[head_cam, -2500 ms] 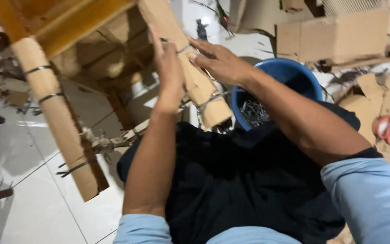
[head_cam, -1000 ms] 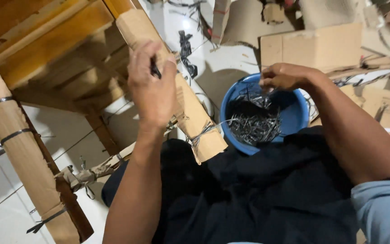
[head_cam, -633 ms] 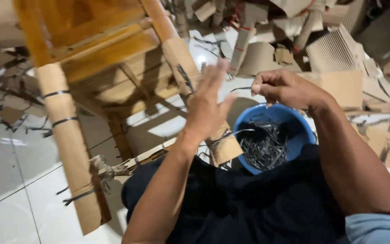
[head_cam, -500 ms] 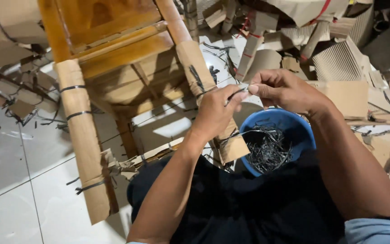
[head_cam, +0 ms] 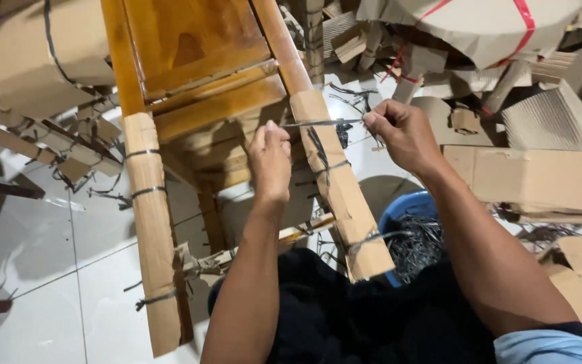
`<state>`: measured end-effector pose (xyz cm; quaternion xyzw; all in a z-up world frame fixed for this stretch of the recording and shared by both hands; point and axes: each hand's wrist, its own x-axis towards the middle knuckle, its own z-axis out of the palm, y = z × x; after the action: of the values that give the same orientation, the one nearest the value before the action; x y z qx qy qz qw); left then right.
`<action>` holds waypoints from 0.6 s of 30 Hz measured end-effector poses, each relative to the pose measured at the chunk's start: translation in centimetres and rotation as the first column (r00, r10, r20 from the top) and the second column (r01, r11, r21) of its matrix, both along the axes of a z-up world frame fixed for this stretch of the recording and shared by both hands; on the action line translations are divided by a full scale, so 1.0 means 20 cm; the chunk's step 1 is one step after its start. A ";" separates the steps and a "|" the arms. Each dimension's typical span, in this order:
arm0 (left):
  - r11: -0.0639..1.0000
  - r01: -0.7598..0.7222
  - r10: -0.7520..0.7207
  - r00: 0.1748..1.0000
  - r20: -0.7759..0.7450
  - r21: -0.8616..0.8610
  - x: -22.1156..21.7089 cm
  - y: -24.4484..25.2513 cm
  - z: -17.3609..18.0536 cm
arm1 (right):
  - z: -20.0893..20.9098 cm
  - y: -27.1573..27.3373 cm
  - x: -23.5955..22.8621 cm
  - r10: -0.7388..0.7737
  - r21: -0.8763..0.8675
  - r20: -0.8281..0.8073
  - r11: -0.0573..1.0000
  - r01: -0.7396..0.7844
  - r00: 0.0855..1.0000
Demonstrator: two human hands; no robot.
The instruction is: The person wraps cardboard around the legs of a wooden chair and secures it with black plastic cable ties taken from a blue bowl. The person repeatedly ties and twists the ties to fasten the cardboard in place.
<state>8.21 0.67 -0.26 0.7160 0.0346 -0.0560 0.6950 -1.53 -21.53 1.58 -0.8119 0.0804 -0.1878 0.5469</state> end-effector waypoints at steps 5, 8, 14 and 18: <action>0.998 0.012 -0.005 0.993 -0.115 0.055 0.22 -0.02 -0.22 | -0.26 -0.08 0.24 -0.037 0.026 -0.035 0.999 0.038 0.999; 0.992 0.079 -0.052 0.965 -0.257 0.097 0.18 -0.05 -0.17 | -0.31 -0.02 0.31 -0.019 0.089 -0.056 0.996 0.024 0.998; 0.913 0.029 -0.254 0.821 -0.511 -0.407 0.29 -0.17 -0.21 | -0.46 0.20 0.39 0.121 0.379 -0.155 0.924 -0.054 0.980; 0.938 0.184 -0.296 0.868 -0.398 -0.295 0.32 -0.20 -0.46 | -0.43 0.27 0.37 0.145 0.384 -0.186 0.921 -0.064 0.972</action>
<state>14.58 -3.36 -9.38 0.5915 0.0922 -0.3054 0.7405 5.95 -16.17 -7.00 -0.7106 0.1285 -0.0523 0.6898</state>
